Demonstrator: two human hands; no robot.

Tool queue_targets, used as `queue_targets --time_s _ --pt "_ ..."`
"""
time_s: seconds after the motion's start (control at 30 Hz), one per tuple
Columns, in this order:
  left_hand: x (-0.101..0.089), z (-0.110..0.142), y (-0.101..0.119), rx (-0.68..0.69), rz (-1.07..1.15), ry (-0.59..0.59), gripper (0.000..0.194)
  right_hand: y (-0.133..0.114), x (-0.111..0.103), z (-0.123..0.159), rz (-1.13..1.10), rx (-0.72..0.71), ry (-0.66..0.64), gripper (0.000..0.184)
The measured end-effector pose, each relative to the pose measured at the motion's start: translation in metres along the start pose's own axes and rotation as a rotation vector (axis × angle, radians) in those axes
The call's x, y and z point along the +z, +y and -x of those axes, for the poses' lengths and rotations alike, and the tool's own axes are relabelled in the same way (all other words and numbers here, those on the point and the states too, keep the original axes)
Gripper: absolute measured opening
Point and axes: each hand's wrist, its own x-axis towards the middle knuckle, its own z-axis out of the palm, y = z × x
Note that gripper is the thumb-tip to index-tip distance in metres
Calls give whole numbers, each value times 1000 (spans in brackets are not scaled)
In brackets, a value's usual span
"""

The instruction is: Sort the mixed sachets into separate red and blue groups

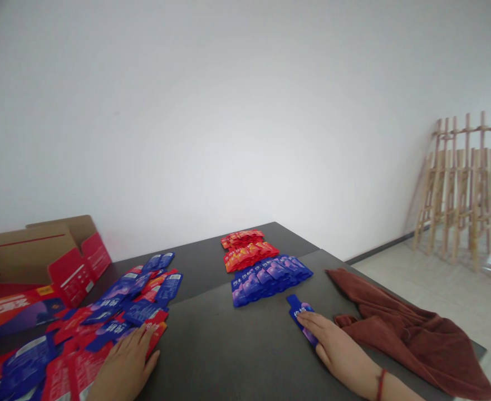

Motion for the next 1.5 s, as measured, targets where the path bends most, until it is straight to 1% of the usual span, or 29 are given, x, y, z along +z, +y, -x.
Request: queue_targets --time_s 0.13,0.23,0.37,0.5,0.57,0.63,0.73,0.8,0.83,0.9,0.93,1.0,1.07,1.1,1.13,1.2,1.27,1.33,1.4,1.5 --pt "-2 0 -1 -23 36 -20 51 -4 -7 0 1 7 49 45" --pt "-6 1 0 -23 44 -28 51 6 -18 4 85 51 102 44" --pt "-6 1 0 -23 33 -35 50 43 -26 16 239 136 152 42" --pt "-4 1 1 -18 37 -23 50 83 -25 25 192 175 109 47" --pt "-4 1 1 -8 31 -17 50 99 -27 22 174 166 101 49" --pt "-4 2 2 0 36 -4 49 113 -33 15 206 164 107 49" --pt "-4 3 2 -1 57 10 48 126 -44 2 278 169 123 50" --pt "-4 4 2 3 57 12 47 120 -51 -2 310 165 123 49" --pt "-4 4 2 6 52 9 46 110 -52 -3 316 159 118 48" --pt "-3 3 2 14 40 7 46 80 -50 -1 306 122 88 48" --pt "-2 3 2 18 35 9 46 62 -47 0 279 85 60 48" --pt "-1 3 1 21 27 15 45 27 -37 4 197 -27 -38 50" --pt "0 3 1 28 20 17 45 5 -26 4 140 -69 -117 48" --pt "0 3 1 29 17 11 46 1 -22 4 122 -64 -128 47" --pt "0 3 1 32 16 3 46 2 -19 2 112 -49 -121 45" --pt "-1 2 1 36 21 -11 46 13 -19 -1 106 -15 -78 44" --pt "0 1 0 38 37 -15 45 28 -24 -2 111 -4 -44 43" --pt "2 0 -2 53 63 -13 45 40 -31 -1 112 -16 -46 43" --pt "4 -2 -4 73 90 -18 46 46 -37 3 110 -34 -63 45" --pt "7 -4 -6 92 138 -34 47 47 -42 6 108 -40 -68 47"
